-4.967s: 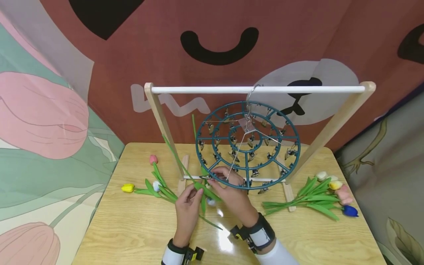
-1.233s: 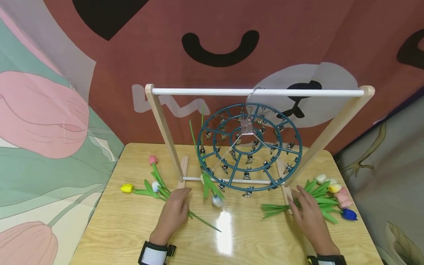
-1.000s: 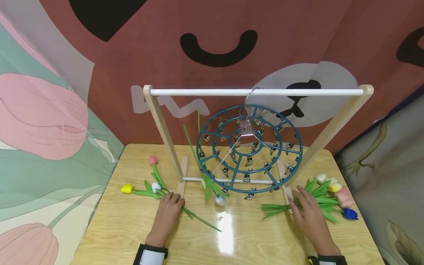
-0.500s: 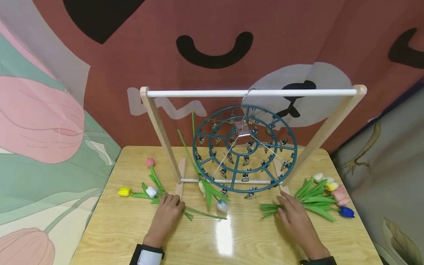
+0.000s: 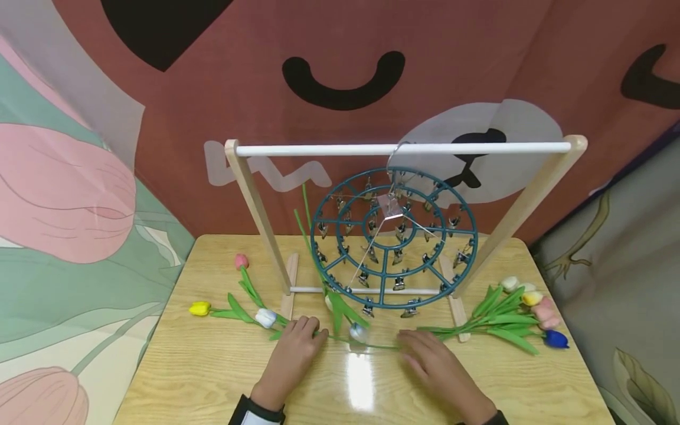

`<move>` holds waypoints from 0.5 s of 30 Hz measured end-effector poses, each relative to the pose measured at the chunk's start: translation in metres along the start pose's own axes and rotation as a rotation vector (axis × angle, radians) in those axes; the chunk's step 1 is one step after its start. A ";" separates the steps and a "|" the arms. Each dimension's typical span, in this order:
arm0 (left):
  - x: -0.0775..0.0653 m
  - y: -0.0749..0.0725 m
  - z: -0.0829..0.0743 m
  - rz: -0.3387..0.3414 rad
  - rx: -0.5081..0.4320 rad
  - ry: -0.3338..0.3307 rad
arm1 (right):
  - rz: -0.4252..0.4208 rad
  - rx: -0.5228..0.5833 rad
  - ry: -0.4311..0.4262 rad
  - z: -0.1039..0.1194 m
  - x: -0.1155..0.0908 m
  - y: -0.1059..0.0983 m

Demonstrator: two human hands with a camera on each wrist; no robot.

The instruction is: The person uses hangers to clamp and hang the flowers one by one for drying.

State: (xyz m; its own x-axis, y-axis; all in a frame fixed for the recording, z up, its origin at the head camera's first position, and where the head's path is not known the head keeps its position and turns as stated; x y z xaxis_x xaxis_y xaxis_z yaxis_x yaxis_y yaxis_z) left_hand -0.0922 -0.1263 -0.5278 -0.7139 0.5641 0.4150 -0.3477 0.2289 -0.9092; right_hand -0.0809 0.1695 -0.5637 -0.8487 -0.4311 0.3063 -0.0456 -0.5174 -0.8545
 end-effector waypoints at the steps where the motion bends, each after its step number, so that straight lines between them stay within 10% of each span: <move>1: 0.002 -0.001 -0.003 0.001 -0.010 0.000 | 0.006 0.003 -0.002 0.002 0.001 0.000; 15: 0.014 -0.001 -0.027 -0.019 -0.095 -0.003 | -0.157 0.130 -0.066 0.008 0.002 -0.031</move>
State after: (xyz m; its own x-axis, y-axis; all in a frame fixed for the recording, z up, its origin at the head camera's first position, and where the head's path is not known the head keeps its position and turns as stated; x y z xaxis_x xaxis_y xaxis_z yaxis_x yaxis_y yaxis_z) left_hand -0.0860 -0.0972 -0.5221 -0.7096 0.5566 0.4321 -0.3022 0.3135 -0.9002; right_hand -0.0767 0.1788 -0.5336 -0.7999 -0.3834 0.4617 -0.1022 -0.6710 -0.7343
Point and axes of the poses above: each hand's wrist, its own x-axis towards the middle knuckle, its own y-axis out of the palm, z = x × y, the point moved 4 cm from there along x, towards the middle knuckle, and after that the axes turned 1 degree about x, right-handed, at the moved point
